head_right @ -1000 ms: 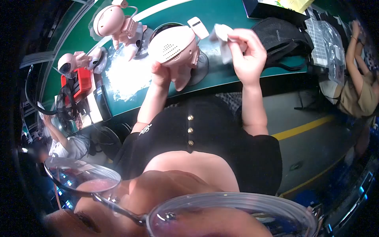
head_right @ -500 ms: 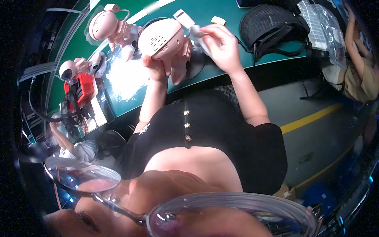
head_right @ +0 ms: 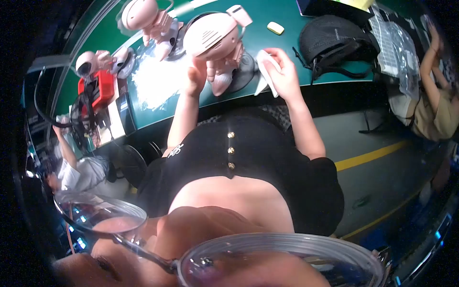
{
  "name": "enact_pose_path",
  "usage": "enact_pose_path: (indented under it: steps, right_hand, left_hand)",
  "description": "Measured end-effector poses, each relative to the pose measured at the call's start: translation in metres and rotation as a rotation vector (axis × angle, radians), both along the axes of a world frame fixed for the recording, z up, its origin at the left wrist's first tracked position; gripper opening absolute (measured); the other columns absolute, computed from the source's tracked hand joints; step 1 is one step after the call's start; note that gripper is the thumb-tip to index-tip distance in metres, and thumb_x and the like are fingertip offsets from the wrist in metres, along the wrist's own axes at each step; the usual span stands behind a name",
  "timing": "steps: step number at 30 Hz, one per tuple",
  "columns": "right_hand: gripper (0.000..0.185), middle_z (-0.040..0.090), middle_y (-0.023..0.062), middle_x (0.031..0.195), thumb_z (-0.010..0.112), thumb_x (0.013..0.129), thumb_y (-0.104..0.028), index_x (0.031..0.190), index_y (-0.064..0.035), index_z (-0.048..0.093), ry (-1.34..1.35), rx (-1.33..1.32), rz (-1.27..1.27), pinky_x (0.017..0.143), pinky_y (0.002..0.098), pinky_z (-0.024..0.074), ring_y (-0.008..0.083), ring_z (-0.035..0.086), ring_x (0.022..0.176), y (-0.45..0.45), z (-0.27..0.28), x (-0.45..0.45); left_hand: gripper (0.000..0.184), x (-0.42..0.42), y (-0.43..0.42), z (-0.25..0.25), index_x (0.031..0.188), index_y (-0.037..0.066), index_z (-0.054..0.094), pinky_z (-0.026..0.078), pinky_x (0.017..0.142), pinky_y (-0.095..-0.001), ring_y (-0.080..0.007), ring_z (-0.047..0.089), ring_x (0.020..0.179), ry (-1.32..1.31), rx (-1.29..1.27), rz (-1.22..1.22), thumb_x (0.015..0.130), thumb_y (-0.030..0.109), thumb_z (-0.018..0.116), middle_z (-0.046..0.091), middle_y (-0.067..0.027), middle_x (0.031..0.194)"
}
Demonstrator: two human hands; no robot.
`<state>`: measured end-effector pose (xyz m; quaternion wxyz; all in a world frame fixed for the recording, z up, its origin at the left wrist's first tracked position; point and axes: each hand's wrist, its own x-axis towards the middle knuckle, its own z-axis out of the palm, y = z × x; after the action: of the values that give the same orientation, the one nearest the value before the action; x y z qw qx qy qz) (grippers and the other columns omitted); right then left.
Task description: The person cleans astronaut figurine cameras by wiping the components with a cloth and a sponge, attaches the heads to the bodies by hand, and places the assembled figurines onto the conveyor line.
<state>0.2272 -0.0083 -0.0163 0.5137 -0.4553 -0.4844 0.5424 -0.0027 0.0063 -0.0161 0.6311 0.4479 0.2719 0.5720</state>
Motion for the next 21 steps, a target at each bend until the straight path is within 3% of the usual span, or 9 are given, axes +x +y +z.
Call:
enact_pose_path:
  steps: [4,5,7,10,11,14,16,20,21]
  right_hand:
    - [0.038,0.057,0.0044,0.092,0.063,0.088,-0.012,0.119,0.0025,0.048,0.007,0.376,-0.167,0.073,0.0211,0.0440,0.0082,0.054,0.085,-0.003,0.021,-0.008]
    - [0.060,0.053,0.0034,0.089,0.076,0.079,-0.028,0.121,0.0027,0.045,-0.129,0.569,-0.193,0.071,0.0212,0.0439,0.0083,0.052,0.082,-0.002,0.035,-0.014]
    - [0.103,0.046,0.0092,0.109,0.087,0.054,-0.050,0.128,0.0040,0.041,-0.508,0.976,-0.290,0.068,0.0233,0.0457,0.0113,0.050,0.080,0.015,0.066,-0.030]
    - [0.097,0.043,0.0132,0.117,0.091,0.051,-0.036,0.131,-0.0039,0.044,-0.901,0.808,-0.276,0.078,0.0329,0.0523,0.0227,0.058,0.096,0.003,0.111,-0.066]
    - [0.091,0.047,0.0145,0.116,0.091,0.053,-0.023,0.130,-0.0068,0.047,-0.960,0.762,-0.316,0.079,0.0343,0.0532,0.0266,0.058,0.101,0.008,0.107,-0.070]
    - [0.087,0.050,0.0170,0.117,0.091,0.053,-0.030,0.126,-0.0059,0.049,-0.855,0.940,-0.346,0.075,0.0349,0.0552,0.0281,0.062,0.093,0.029,0.090,-0.058]
    - [0.081,0.058,0.0128,0.111,0.088,0.062,-0.031,0.122,0.0039,0.045,-0.166,0.533,-0.126,0.081,0.0319,0.0548,0.0210,0.060,0.103,0.031,0.087,-0.055]
    - [0.087,0.058,0.0200,0.115,0.068,0.074,-0.060,0.128,0.0035,0.042,0.320,0.228,-0.049,0.091,0.0406,0.0512,0.0313,0.060,0.105,0.055,0.056,-0.019]
    - [0.086,0.058,0.0197,0.113,0.067,0.075,-0.060,0.127,0.0033,0.043,0.371,0.199,-0.062,0.080,0.0350,0.0534,0.0270,0.062,0.093,0.057,0.057,-0.016]
  left_hand:
    - [0.089,-0.029,-0.003,-0.040,0.137,0.001,0.039,0.031,0.108,-0.0381,-0.0262,0.042,0.128,0.442,0.044,0.010,0.066,0.037,0.079,0.046,-0.0147,0.136]
    - [0.087,-0.027,-0.004,-0.043,0.137,0.001,0.039,0.031,0.108,-0.0379,-0.0263,0.042,0.128,0.461,0.084,0.044,0.067,0.035,0.078,0.046,-0.0149,0.135]
    - [0.083,-0.020,-0.008,-0.034,0.136,0.003,0.041,0.033,0.106,-0.0376,-0.0260,0.044,0.126,0.530,0.100,0.069,0.067,0.031,0.078,0.047,-0.0143,0.134]
    - [0.072,-0.002,-0.015,-0.020,0.130,0.004,0.050,0.037,0.103,-0.0374,-0.0255,0.047,0.122,0.465,0.058,0.103,0.068,0.028,0.078,0.051,-0.0124,0.128]
    - [0.068,0.008,-0.014,-0.034,0.126,0.004,0.053,0.038,0.102,-0.0376,-0.0257,0.047,0.122,0.356,0.110,0.155,0.067,0.028,0.078,0.051,-0.0122,0.127]
    - [0.069,0.022,-0.029,-0.008,0.124,0.004,0.054,0.038,0.103,-0.0409,-0.0304,0.044,0.125,0.689,0.216,0.232,0.065,0.029,0.080,0.046,-0.0158,0.131]
    - [0.071,0.034,-0.033,-0.012,0.122,0.004,0.055,0.038,0.103,-0.0431,-0.0332,0.042,0.126,0.695,0.245,0.293,0.062,0.030,0.082,0.042,-0.0182,0.133]
    - [0.069,0.037,-0.037,-0.017,0.121,0.004,0.055,0.038,0.102,-0.0445,-0.0365,0.040,0.126,0.768,0.260,0.315,0.063,0.029,0.083,0.040,-0.0199,0.134]
    - [0.068,0.036,-0.036,-0.018,0.120,0.004,0.055,0.038,0.102,-0.0449,-0.0370,0.040,0.126,0.772,0.283,0.323,0.063,0.029,0.083,0.039,-0.0201,0.135]
